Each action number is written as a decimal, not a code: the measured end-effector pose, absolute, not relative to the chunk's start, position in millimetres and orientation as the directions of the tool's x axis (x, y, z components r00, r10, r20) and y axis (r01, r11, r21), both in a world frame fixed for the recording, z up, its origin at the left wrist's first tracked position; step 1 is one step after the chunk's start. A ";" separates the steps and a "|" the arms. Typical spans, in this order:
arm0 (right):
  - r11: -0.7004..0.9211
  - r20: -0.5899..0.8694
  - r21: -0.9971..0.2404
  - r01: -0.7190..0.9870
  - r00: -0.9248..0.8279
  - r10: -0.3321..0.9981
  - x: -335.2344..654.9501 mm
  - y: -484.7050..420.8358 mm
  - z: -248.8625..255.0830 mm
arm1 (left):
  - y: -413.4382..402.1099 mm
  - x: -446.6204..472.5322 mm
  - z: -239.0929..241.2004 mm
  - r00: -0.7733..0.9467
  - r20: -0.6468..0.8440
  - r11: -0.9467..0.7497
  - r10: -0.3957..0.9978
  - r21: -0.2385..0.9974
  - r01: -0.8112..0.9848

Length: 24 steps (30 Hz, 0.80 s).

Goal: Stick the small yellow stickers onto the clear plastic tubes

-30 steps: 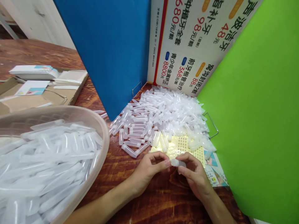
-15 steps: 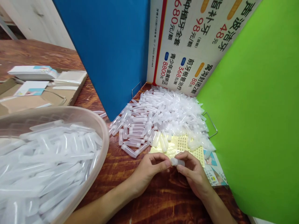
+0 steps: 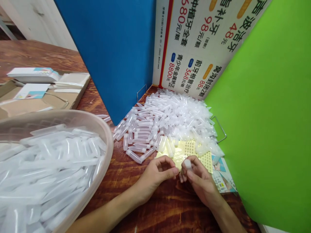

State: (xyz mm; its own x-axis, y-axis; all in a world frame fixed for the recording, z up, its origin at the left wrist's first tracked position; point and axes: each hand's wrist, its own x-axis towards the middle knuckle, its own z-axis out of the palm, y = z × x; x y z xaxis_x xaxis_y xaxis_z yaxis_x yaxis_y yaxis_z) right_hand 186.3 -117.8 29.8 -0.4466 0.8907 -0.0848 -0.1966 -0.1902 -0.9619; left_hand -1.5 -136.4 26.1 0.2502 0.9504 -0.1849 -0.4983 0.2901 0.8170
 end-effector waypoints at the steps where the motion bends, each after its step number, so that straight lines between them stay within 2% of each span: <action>1: -0.210 -0.094 -0.958 -0.197 -0.474 0.875 186.4 -118.9 29.8 | -136.3 -1.4 26.3 0.250 -0.179 0.283 0.952 0.825 -0.489; 6: -0.220 -0.136 -0.971 -0.096 -0.537 0.833 187.8 -121.3 27.2 | -135.1 -0.9 26.6 0.227 -0.158 0.244 0.961 0.873 -0.422; 10: -0.199 -0.133 -0.976 -0.086 -0.484 0.865 189.7 -118.6 22.8 | -135.6 0.5 24.1 0.233 -0.149 0.233 0.961 0.893 -0.386; 17: -0.067 -0.080 -0.997 0.048 -0.367 0.927 193.5 -114.5 18.1 | -139.3 0.5 21.2 0.275 -0.144 0.237 0.951 0.909 -0.344; 21: 0.140 0.079 -0.962 0.233 -0.255 0.964 193.0 -115.8 23.8 | -139.5 -0.2 22.2 0.271 -0.145 0.229 0.952 0.923 -0.310; 24: 0.400 0.298 -0.839 0.368 -0.304 0.905 192.4 -116.7 28.6 | -139.0 0.0 22.8 0.249 -0.122 0.195 0.961 0.936 -0.293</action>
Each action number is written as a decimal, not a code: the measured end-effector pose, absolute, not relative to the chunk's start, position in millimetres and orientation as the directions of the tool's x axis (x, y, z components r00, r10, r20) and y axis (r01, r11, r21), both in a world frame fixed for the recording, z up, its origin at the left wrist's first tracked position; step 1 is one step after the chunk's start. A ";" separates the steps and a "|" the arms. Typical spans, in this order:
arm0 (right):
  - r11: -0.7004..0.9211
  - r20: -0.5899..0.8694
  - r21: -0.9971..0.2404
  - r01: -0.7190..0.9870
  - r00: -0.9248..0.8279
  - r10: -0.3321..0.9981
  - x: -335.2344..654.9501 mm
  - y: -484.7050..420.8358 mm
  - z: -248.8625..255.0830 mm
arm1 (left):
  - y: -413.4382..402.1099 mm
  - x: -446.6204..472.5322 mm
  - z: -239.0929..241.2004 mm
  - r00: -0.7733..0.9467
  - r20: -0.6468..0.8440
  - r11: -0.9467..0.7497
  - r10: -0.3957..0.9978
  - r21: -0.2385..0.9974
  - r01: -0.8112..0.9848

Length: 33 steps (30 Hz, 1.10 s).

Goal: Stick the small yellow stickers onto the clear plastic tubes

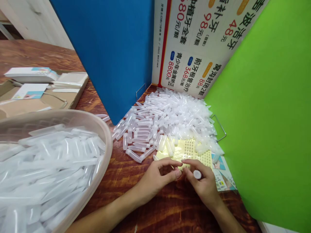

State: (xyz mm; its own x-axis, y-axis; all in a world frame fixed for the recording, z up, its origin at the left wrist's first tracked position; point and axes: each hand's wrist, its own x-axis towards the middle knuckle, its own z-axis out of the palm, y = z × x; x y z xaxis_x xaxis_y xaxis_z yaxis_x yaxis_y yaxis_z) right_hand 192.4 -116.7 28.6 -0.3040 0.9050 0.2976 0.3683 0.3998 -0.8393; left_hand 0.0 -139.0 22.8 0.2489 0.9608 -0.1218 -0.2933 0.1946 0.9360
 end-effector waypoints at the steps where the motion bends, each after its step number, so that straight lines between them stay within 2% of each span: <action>1: 0.475 0.361 -0.790 0.388 -0.332 0.871 192.0 -116.8 30.0 | -138.9 0.1 22.9 0.246 -0.119 0.191 0.962 0.937 -0.293; 4: 0.620 0.504 -0.667 0.413 -0.363 0.784 190.8 -116.3 33.2 | -138.9 0.0 23.1 0.247 -0.127 0.197 0.961 0.938 -0.284; 8: 0.698 0.592 -0.589 0.407 -0.370 0.716 190.8 -114.9 35.4 | -138.5 -1.4 22.5 0.241 -0.112 0.171 0.964 0.956 -0.238; 17: 0.710 0.621 -0.533 0.461 -0.358 0.698 189.4 -117.1 38.1 | -138.9 -1.2 22.4 0.253 -0.056 0.098 0.966 0.983 -0.155; 19: 0.693 0.603 -0.553 0.463 -0.352 0.716 188.7 -117.6 38.4 | -139.8 -2.2 22.9 0.224 0.002 0.016 0.975 0.997 -0.079; 21: 0.649 0.549 -0.606 0.460 -0.349 0.760 188.5 -117.6 37.8 | -140.4 -4.5 22.7 0.169 0.150 -0.164 0.974 0.984 0.074; 24: 0.520 0.373 -0.719 0.461 -0.375 0.849 188.9 -117.3 35.1 | -140.3 -9.2 19.7 0.151 0.463 -0.487 0.873 0.814 0.316; 26: 0.437 0.251 -0.767 0.471 -0.406 0.879 188.9 -117.5 32.9 | -139.6 -11.7 17.0 0.177 0.593 -0.604 0.785 0.670 0.431; 30: 0.388 0.178 -0.784 0.485 -0.422 0.889 186.9 -118.9 29.7 | -137.3 -13.5 15.4 0.275 0.681 -0.671 0.679 0.422 0.610; 33: 0.396 0.188 -0.773 0.495 -0.417 0.889 185.0 -119.6 29.3 | -136.5 -13.2 17.4 0.332 0.674 -0.674 0.659 0.335 0.659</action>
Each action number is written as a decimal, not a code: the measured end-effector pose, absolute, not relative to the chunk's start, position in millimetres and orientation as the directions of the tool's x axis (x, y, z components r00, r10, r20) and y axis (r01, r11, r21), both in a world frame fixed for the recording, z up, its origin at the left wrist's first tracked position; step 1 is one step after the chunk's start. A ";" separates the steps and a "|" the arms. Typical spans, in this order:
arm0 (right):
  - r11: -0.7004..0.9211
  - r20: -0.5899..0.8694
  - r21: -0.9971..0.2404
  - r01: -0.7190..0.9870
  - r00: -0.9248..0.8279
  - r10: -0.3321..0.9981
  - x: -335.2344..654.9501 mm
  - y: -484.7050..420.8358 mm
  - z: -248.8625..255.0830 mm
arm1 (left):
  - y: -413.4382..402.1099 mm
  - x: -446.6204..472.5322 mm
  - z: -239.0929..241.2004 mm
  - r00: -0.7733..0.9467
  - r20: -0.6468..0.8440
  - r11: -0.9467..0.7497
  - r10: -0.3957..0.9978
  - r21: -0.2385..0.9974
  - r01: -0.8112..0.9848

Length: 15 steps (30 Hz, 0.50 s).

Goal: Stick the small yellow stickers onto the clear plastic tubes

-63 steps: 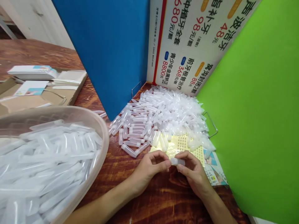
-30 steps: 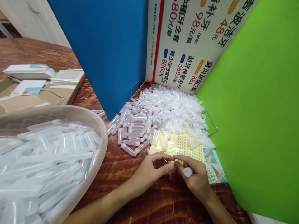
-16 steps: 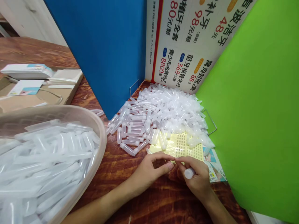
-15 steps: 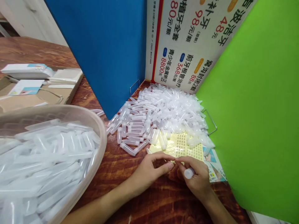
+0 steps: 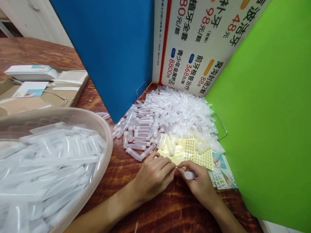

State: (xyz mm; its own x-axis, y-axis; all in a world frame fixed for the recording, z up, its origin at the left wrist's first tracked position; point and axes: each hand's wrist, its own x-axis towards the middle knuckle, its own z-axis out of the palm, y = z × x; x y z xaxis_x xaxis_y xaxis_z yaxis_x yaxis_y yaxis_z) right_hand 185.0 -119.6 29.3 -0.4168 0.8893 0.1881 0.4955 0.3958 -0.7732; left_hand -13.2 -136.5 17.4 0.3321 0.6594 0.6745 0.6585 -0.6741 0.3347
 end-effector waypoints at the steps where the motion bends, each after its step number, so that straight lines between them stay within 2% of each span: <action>1: 0.396 0.187 -0.772 0.496 -0.419 0.889 184.6 -119.7 29.5 | -136.6 -13.0 18.0 0.338 0.667 -0.669 0.664 0.329 0.667; 15: 0.396 0.157 -0.777 0.490 -0.458 0.875 184.9 -118.0 29.9 | -137.7 -11.1 16.9 0.351 0.618 -0.646 0.703 0.349 0.678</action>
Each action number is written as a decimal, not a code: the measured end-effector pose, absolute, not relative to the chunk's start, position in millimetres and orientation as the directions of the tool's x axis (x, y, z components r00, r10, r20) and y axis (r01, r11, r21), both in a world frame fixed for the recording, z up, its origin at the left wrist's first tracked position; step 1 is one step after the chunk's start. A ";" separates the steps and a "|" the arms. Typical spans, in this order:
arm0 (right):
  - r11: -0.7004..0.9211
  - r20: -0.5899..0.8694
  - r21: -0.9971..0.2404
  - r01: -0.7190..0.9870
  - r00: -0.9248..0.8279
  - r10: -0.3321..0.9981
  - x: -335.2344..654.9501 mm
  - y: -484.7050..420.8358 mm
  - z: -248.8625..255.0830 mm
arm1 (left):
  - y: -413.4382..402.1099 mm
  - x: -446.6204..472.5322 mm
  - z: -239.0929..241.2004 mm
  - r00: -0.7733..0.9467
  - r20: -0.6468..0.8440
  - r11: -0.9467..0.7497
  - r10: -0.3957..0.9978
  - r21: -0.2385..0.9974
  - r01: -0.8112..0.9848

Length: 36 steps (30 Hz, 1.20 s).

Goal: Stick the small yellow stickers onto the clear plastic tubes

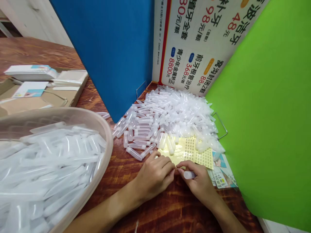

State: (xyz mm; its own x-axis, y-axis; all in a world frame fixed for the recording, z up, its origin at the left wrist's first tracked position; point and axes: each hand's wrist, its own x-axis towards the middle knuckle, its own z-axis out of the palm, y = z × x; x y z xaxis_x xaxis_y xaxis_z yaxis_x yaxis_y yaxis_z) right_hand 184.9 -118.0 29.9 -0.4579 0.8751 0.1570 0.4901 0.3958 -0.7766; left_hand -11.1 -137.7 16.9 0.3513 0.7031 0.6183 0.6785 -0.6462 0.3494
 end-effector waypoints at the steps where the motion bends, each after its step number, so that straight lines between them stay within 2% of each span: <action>1: 0.397 0.155 -0.775 0.491 -0.462 0.873 185.3 -117.9 30.1 | -137.7 -11.0 16.5 0.349 0.616 -0.644 0.706 0.353 0.678; 28: 0.387 0.121 -0.797 0.464 -0.505 0.855 185.9 -117.9 32.1 | -138.1 -10.3 14.2 0.341 0.587 -0.614 0.734 0.361 0.702; 32: 0.375 0.114 -0.804 0.462 -0.499 0.859 186.4 -118.4 30.5 | -137.3 -10.5 14.0 0.326 0.586 -0.610 0.741 0.387 0.691; 36: 0.363 0.124 -0.807 0.465 -0.468 0.875 186.8 -118.0 28.3 | -137.7 -11.1 17.3 0.284 0.573 -0.595 0.769 0.478 0.646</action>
